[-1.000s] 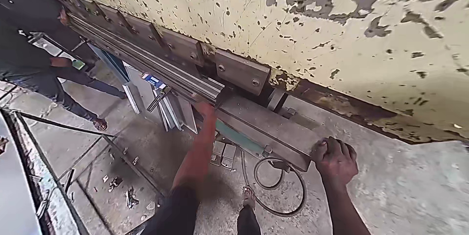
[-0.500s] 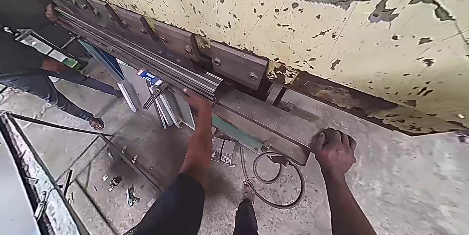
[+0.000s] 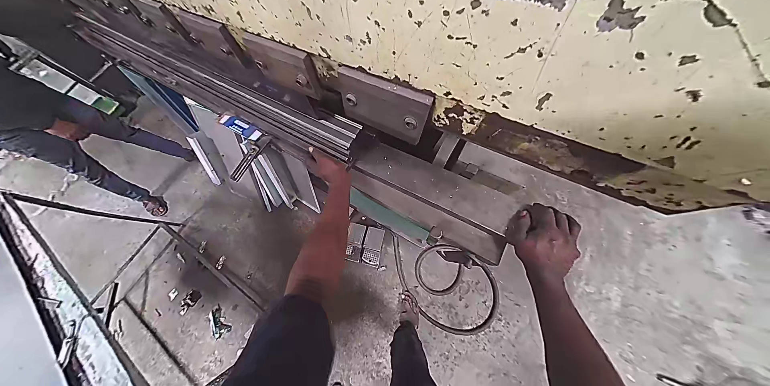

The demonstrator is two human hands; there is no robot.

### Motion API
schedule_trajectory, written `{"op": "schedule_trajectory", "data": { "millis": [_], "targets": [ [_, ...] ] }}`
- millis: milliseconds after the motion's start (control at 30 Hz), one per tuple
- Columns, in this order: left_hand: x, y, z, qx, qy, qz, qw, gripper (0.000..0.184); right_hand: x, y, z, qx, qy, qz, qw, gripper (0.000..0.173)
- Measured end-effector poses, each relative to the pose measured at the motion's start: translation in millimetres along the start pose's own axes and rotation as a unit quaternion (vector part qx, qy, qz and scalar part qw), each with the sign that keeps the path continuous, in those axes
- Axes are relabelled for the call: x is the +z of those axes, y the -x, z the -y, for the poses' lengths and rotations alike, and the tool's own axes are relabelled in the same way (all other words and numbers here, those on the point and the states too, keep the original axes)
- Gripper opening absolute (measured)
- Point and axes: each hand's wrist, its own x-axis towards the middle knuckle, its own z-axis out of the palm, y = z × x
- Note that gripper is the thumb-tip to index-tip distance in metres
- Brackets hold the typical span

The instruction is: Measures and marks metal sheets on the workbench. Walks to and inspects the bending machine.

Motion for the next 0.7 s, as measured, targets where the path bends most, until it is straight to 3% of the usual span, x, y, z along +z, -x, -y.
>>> {"op": "schedule_trajectory", "data": {
  "millis": [100,267,333,433,500,700],
  "targets": [
    [-2.6,-3.5,-6.9,-0.030,-0.029,0.016,0.999,0.067,0.0,-3.0,0.3,-0.003,0.008,0.003,1.000,0.063],
    [-45.1,-9.6,-2.7,0.023,0.116,0.094,0.989,0.064,-1.2,-2.9,1.8,0.000,0.006,0.003,1.000,0.060],
    [-50.3,-3.2,-2.1,0.036,0.081,0.085,0.992,0.064,-1.5,-3.8,1.0,0.002,0.011,-0.001,1.000,0.060],
    [-0.9,5.5,-1.6,0.005,0.011,-0.018,1.000,0.066,1.8,-9.0,6.9,-0.007,0.007,-0.002,1.000,0.060],
    [-2.2,8.5,4.1,-0.033,-0.065,-0.028,0.997,0.068,-1.8,1.8,-0.1,-0.006,0.015,0.013,1.000,0.061],
    [-26.2,-4.5,7.1,0.009,-0.018,0.103,0.994,0.067,-0.5,-3.4,4.1,0.002,0.008,0.008,1.000,0.059]
  ]
}}
